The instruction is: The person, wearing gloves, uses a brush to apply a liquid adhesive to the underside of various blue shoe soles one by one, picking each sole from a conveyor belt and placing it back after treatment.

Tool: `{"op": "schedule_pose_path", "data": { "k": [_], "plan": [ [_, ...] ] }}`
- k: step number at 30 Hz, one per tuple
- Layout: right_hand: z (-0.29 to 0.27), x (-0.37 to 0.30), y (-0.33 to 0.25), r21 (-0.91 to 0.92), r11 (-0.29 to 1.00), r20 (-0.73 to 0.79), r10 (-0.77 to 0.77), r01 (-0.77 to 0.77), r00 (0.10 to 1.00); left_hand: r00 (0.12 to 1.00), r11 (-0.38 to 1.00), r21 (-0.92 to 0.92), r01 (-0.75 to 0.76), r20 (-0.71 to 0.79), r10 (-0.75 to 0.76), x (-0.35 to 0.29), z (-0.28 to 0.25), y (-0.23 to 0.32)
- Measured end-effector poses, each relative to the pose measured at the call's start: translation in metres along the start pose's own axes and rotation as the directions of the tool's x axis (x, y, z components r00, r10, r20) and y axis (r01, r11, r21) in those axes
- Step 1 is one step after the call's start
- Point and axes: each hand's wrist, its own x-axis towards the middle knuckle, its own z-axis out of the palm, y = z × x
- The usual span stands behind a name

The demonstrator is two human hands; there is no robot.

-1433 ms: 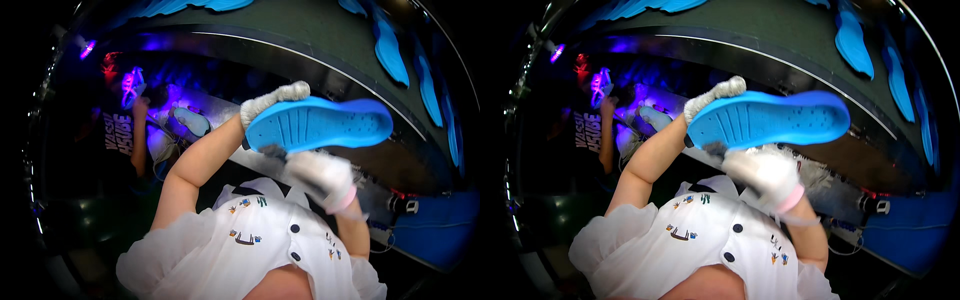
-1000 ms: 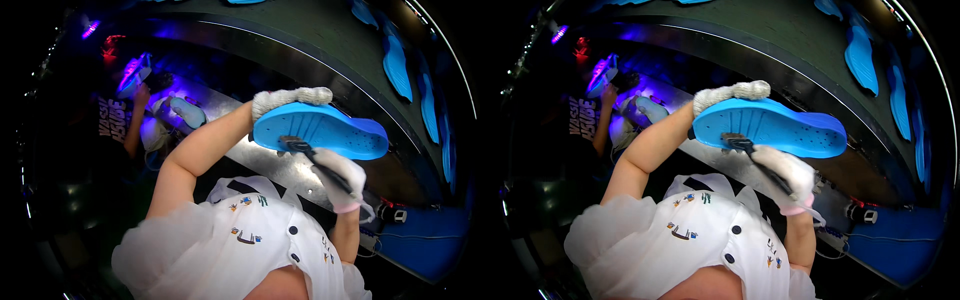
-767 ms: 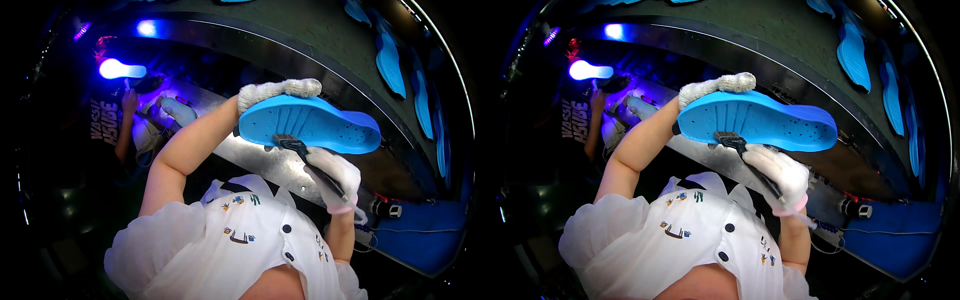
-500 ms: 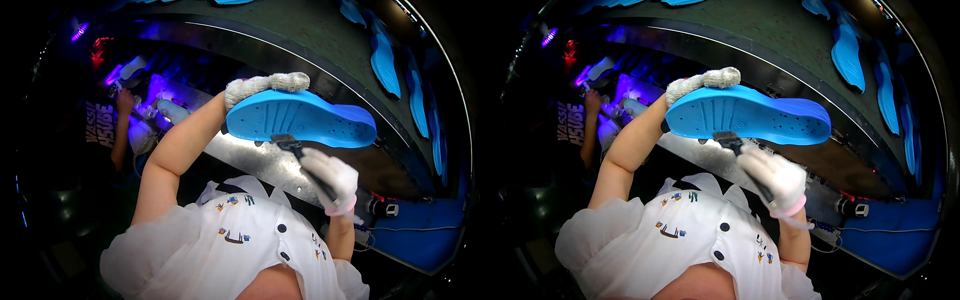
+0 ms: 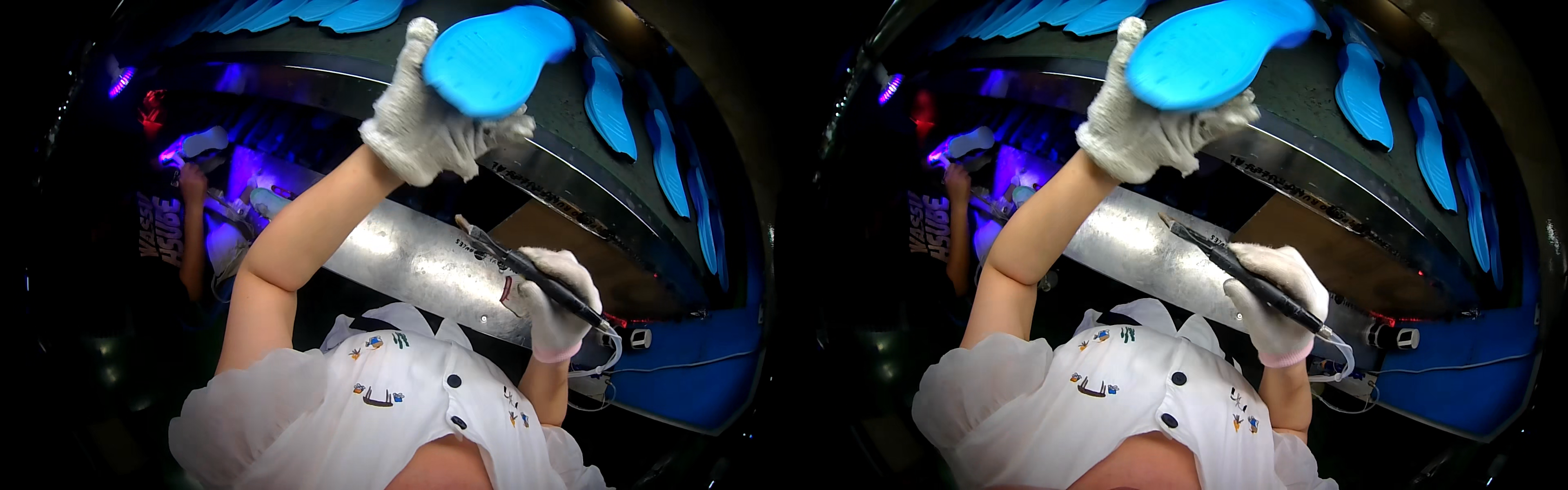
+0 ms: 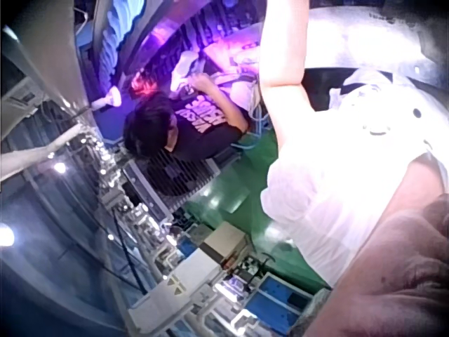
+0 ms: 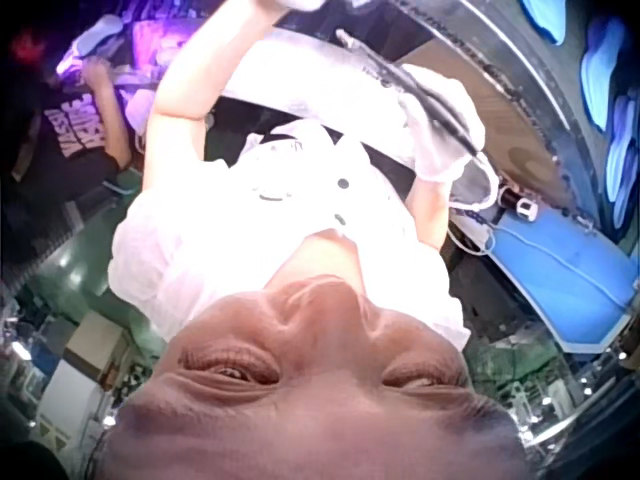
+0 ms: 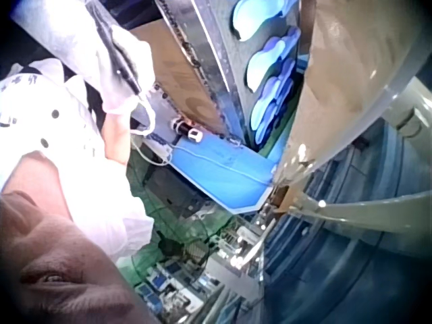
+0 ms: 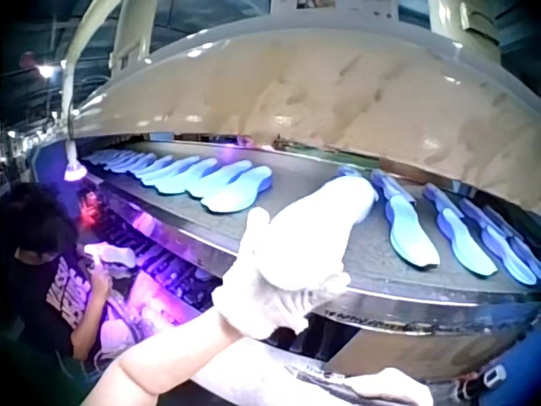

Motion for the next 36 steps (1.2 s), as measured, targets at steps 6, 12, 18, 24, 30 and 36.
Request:
{"op": "schedule_pose_path", "data": {
  "k": [6,12,18,24,30,36],
  "plan": [
    [-0.012,-0.025,0.014,0.063,0.981,-0.163,0.194,-0.186,0.967,0.932,0.432,0.845,0.314,-0.36,0.027,-0.012,0.038,0.025],
    [-0.011,-0.03,0.023,0.17,0.881,-0.32,0.473,-0.441,0.821,0.895,-0.903,0.032,0.429,-0.147,0.421,0.013,-0.109,0.183],
    [-0.025,-0.02,0.046,0.248,0.838,-0.416,0.546,-0.487,0.727,0.884,-0.804,0.463,0.373,0.087,0.46,0.004,-0.113,0.168],
    [-0.049,-0.017,0.066,0.507,0.774,-0.499,0.622,-0.379,0.603,0.804,0.0,0.998,-0.055,0.044,0.592,-0.061,-0.042,0.065],
    [-0.054,-0.015,0.07,0.741,0.608,-0.361,0.719,-0.285,0.594,0.997,0.99,-0.113,-0.082,-0.023,0.08,-0.108,0.004,0.053],
    [-0.038,-0.014,0.068,0.777,0.532,-0.233,0.738,-0.335,0.633,0.973,0.994,-0.057,-0.091,-0.217,0.076,-0.085,-0.009,0.006]
  ]
}}
